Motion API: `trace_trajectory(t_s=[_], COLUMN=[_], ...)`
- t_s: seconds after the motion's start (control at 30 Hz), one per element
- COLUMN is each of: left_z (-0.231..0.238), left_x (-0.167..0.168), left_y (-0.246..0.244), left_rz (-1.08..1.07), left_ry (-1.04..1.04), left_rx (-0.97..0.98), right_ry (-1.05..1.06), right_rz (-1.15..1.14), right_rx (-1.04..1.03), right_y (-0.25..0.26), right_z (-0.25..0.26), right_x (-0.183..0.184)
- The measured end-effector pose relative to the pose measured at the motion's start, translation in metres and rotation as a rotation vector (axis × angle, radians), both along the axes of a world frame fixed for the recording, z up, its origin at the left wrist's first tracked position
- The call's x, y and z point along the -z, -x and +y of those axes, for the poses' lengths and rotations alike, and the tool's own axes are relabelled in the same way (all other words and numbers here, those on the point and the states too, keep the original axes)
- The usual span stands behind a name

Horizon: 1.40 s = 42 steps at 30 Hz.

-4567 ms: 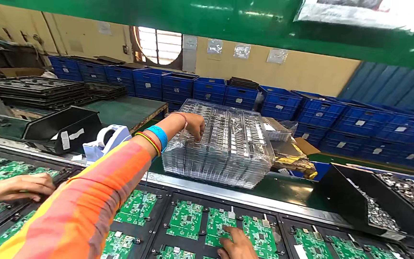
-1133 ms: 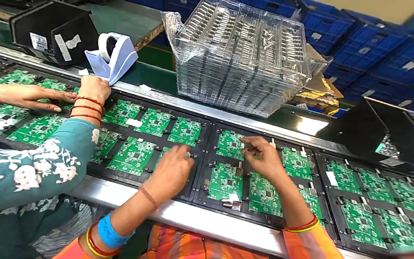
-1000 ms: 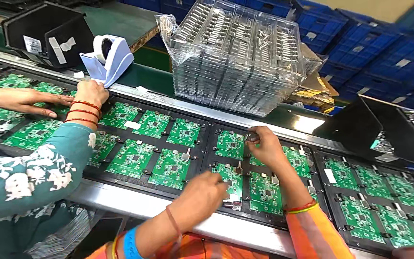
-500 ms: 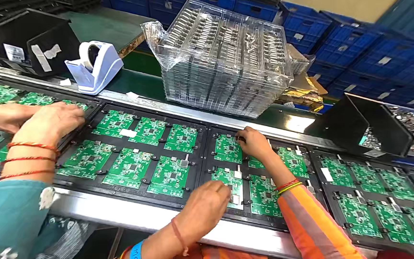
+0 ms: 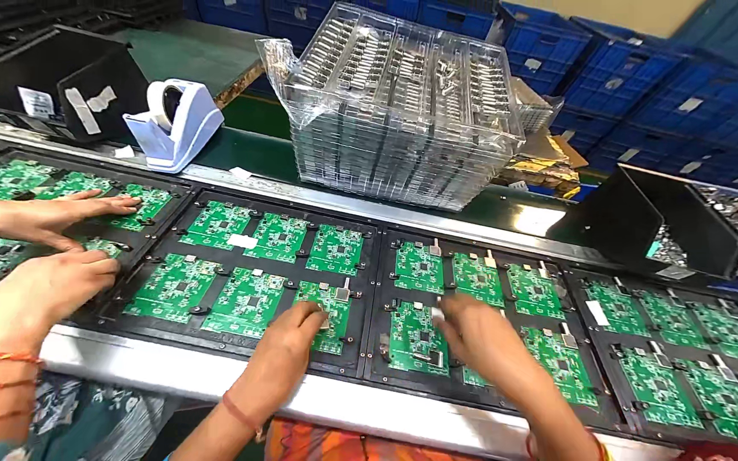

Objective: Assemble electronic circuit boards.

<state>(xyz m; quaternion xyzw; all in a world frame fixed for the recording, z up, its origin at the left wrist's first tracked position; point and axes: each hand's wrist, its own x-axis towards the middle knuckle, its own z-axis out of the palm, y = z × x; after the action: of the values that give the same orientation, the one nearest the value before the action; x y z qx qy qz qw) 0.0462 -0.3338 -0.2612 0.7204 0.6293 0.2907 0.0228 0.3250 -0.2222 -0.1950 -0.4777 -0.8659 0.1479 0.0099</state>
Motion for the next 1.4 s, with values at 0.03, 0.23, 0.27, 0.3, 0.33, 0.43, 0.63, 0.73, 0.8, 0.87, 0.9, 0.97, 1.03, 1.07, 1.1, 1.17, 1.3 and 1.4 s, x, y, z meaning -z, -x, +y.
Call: trace_trajectory(t_s=[0.03,0.23,0.27,0.3,0.33,0.43,0.63,0.73,0.8,0.87,0.9,0.97,1.03,1.07,1.1,1.17,1.3,1.4], left_z=[-0.005,-0.005,-0.003,0.001,0.006,0.038,0.148,0.182,0.193,0.199,0.201,0.204,0.206,0.207,0.207,0.205,0.202,0.2], left_x=[-0.001,-0.004,-0.007,-0.012,-0.018,-0.044,-0.053,-0.042,-0.037,-0.032,-0.031,-0.027,-0.023,-0.021,-0.021,-0.023,-0.021,-0.017], left_y=[-0.003,-0.012,-0.011,-0.008,-0.005,0.005,0.018,0.015,0.011,0.008,0.007,0.007,0.008,0.008,0.007,0.003,-0.005,-0.008], left_rz=[0.022,0.05,0.005,-0.047,-0.099,-0.168,-0.119,-0.029,0.041,0.087,0.1,0.117,0.119,0.127,0.139,0.155,0.142,0.104], left_ry=[0.012,0.023,0.041,0.067,0.097,0.127,0.17,0.219,0.264,0.301,0.307,0.305,0.266,0.25,0.246,0.259,0.256,0.224], left_rx=[-0.028,-0.119,-0.115,-0.103,-0.087,-0.034,0.166,0.243,0.253,0.254,0.258,0.276,0.307,0.32,0.325,0.311,0.266,0.246], right_ry=[0.077,-0.175,-0.124,-0.112,-0.117,-0.144,-0.14,-0.118,-0.106,-0.122,-0.137,-0.158,-0.151,-0.148,-0.138,-0.112,-0.106,-0.08], right_rz=[-0.066,0.018,0.05,0.104,0.168,0.339,0.552,0.541,0.55,0.572,0.581,0.588,0.596,0.597,0.596,0.594,0.593,0.577], right_rx=[-0.005,-0.04,-0.027,-0.014,0.0,0.015,-0.096,-0.121,-0.07,-0.02,-0.004,0.009,0.008,0.008,0.011,0.027,0.038,0.042], right_y=[0.002,-0.003,-0.006,-0.007,-0.006,0.006,0.06,0.059,0.054,0.051,0.051,0.051,0.052,0.053,0.053,0.053,0.052,0.052], right_z=[-0.019,-0.057,-0.052,-0.046,-0.039,-0.012,0.02,0.014,0.014,0.015,0.015,0.014,0.011,0.01,0.01,0.01,0.013,0.014], right_x=[-0.001,0.031,0.027,0.023,0.02,0.012,0.035,0.052,0.055,0.053,0.051,0.05,0.05,0.049,0.049,0.047,0.049,0.048])
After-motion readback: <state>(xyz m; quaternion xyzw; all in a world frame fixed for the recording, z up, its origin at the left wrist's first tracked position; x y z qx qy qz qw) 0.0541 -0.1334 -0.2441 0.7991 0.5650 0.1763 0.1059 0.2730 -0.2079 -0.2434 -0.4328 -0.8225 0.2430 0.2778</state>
